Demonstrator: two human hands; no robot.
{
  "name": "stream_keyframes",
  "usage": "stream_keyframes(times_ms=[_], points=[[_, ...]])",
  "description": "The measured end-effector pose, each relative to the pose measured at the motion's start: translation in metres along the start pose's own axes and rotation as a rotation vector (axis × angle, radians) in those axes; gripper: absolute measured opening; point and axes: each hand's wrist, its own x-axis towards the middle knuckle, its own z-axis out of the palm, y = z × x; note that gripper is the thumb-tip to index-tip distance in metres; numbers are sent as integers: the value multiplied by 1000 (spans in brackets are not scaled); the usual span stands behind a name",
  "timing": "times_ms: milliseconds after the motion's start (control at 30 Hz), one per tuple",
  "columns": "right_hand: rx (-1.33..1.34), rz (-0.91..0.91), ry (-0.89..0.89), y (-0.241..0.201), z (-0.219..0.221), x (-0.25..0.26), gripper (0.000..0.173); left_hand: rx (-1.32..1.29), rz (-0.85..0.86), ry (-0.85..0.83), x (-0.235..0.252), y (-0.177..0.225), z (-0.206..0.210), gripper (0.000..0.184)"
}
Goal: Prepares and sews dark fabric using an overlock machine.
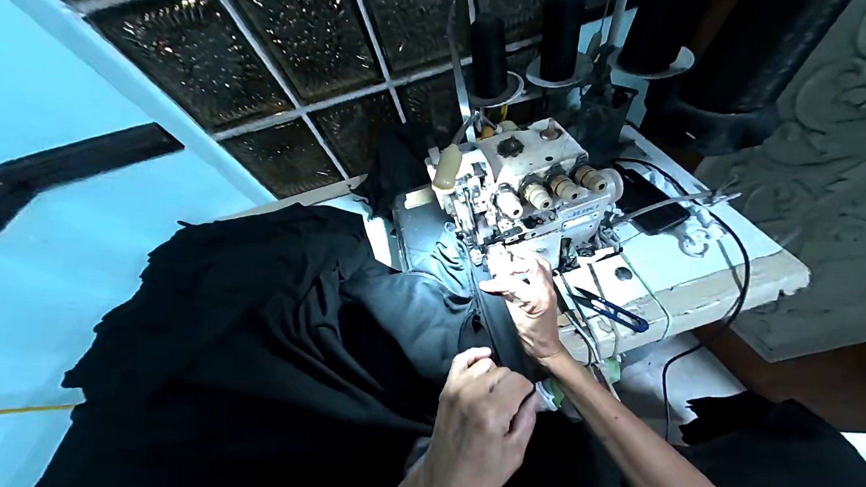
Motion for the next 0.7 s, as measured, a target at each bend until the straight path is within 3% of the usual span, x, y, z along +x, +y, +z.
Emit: stream_keyframes(times_ms=[433,600,700], points=[[19,66,-36,-1,-2,2,16,163,-84,27,37,-49,8,15],[-50,80,-133,-8,-10,8,15,217,-65,79,48,-71,16,14],[-116,55,-217,-11,-15,12,15,213,-79,19,56,-77,11,9]])
